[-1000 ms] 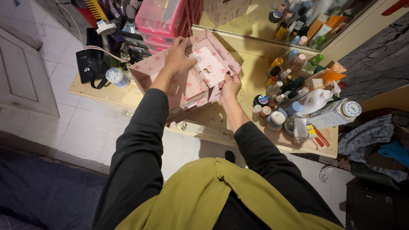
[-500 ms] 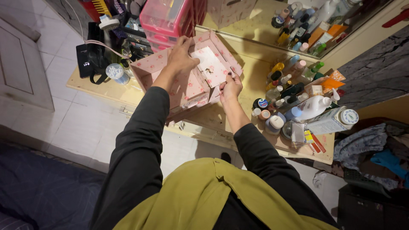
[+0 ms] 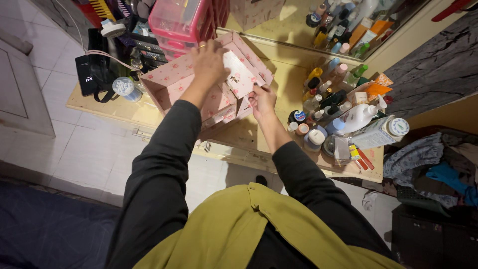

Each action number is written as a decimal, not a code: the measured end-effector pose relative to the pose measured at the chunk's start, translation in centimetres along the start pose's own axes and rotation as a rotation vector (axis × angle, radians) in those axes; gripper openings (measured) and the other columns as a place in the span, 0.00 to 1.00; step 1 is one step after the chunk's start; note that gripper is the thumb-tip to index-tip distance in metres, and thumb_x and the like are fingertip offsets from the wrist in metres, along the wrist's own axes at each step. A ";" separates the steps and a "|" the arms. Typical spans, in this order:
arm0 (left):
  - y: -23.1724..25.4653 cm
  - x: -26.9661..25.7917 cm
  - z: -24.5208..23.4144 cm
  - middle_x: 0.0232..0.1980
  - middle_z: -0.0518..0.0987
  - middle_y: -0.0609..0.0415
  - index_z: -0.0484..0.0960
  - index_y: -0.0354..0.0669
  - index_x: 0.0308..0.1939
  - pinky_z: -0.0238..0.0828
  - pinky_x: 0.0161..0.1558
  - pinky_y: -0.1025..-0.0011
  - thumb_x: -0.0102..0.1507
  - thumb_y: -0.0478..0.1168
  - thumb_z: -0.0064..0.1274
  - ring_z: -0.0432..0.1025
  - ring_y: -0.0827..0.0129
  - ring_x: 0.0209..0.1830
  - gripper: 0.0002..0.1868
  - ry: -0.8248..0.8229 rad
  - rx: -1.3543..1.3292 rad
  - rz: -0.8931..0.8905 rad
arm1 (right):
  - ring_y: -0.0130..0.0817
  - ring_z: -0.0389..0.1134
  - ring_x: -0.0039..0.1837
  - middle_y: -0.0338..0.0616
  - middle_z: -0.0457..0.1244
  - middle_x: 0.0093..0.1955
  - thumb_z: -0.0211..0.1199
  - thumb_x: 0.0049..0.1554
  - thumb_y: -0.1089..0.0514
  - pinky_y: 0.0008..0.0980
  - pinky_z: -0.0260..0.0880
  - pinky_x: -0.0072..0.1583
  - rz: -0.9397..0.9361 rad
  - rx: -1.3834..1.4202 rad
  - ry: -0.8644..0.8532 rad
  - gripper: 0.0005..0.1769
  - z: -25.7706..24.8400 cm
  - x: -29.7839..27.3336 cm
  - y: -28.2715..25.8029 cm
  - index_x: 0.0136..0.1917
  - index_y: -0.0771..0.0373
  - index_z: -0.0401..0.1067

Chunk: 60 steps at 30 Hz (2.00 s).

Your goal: The person assembles a small pink floral-patterned paper box by folding and interlocking its pre-cut tabs. They then place a smaller matching paper box inside the larger one and arrange several bottles and tubes on top of the assembled boxes.

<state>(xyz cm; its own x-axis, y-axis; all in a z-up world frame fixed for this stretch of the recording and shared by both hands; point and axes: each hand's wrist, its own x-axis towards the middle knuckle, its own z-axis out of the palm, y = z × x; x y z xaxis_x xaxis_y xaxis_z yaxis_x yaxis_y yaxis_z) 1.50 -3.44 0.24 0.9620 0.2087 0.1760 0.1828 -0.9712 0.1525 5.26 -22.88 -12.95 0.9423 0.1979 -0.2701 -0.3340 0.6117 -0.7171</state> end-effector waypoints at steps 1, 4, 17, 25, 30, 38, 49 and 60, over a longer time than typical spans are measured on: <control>0.1 0.3 0.5 0.71 0.68 0.54 0.74 0.57 0.68 0.53 0.68 0.51 0.54 0.48 0.63 0.59 0.55 0.72 0.36 0.087 0.002 0.097 | 0.35 0.69 0.33 0.48 0.67 0.39 0.64 0.55 0.69 0.32 0.70 0.35 -0.003 -0.045 0.063 0.21 0.1 -0.6 -0.4 0.58 0.65 0.59; -0.1 2.7 2.1 0.72 0.68 0.49 0.71 0.52 0.71 0.56 0.65 0.52 0.55 0.44 0.61 0.62 0.52 0.69 0.39 0.271 0.000 0.290 | 0.38 0.69 0.33 0.51 0.69 0.40 0.63 0.54 0.68 0.33 0.68 0.34 -0.075 -0.246 0.125 0.35 0.4 -2.4 -1.8 0.68 0.59 0.48; -3.4 7.2 2.1 0.47 0.85 0.52 0.82 0.52 0.59 0.71 0.55 0.61 0.56 0.45 0.64 0.78 0.58 0.52 0.26 0.024 -0.524 -0.039 | 0.37 0.73 0.40 0.49 0.69 0.44 0.59 0.59 0.72 0.34 0.76 0.41 -0.089 -0.315 -0.138 0.13 -1.5 0.9 -2.3 0.58 0.70 0.70; -3.6 7.1 1.0 0.48 0.85 0.48 0.77 0.50 0.65 0.71 0.55 0.58 0.58 0.45 0.63 0.77 0.52 0.52 0.30 -0.027 -0.514 0.035 | 0.39 0.73 0.39 0.51 0.67 0.49 0.59 0.57 0.69 0.38 0.80 0.43 -0.055 -0.259 -0.062 0.30 0.2 -1.8 -3.4 0.70 0.61 0.54; -4.1 5.4 -1.0 0.50 0.81 0.38 0.73 0.39 0.66 0.70 0.49 0.52 0.53 0.32 0.56 0.74 0.41 0.50 0.35 0.108 -0.374 0.211 | 0.41 0.73 0.42 0.55 0.65 0.54 0.61 0.55 0.68 0.38 0.77 0.44 -0.082 -0.259 0.054 0.43 -0.7 -5.1 -1.9 0.75 0.58 0.41; -3.3 -4.0 1.2 0.40 0.82 0.46 0.81 0.34 0.44 0.75 0.36 0.68 0.64 0.40 0.58 0.79 0.61 0.36 0.11 0.096 -0.906 -0.439 | 0.31 0.65 0.64 0.42 0.62 0.67 0.67 0.54 0.65 0.29 0.70 0.57 -0.492 -0.770 -0.311 0.38 -3.7 1.1 -7.7 0.75 0.63 0.57; 4.4 -7.5 1.7 0.37 0.84 0.51 0.85 0.33 0.44 0.81 0.32 0.69 0.63 0.36 0.54 0.79 0.68 0.31 0.10 0.006 -1.562 -0.849 | 0.54 0.71 0.54 0.53 0.70 0.52 0.66 0.55 0.57 0.48 0.69 0.54 -0.423 -1.544 -0.506 0.18 2.1 3.7 -10.5 0.59 0.57 0.74; 4.1 -7.5 1.7 0.40 0.86 0.47 0.85 0.28 0.46 0.83 0.37 0.69 0.63 0.33 0.55 0.81 0.66 0.35 0.11 0.053 -1.450 -0.844 | 0.55 0.63 0.67 0.56 0.60 0.67 0.74 0.45 0.56 0.48 0.65 0.63 -0.534 -1.232 -0.812 0.49 2.5 1.3 -13.5 0.75 0.61 0.55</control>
<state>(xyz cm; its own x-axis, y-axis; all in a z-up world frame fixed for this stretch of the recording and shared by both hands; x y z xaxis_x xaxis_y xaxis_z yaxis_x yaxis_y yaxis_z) -4.59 -9.16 -2.14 0.6858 0.6132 -0.3921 0.2551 0.3020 0.9185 11.10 -28.98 -2.03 0.5783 0.7625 0.2901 0.5984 -0.1547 -0.7861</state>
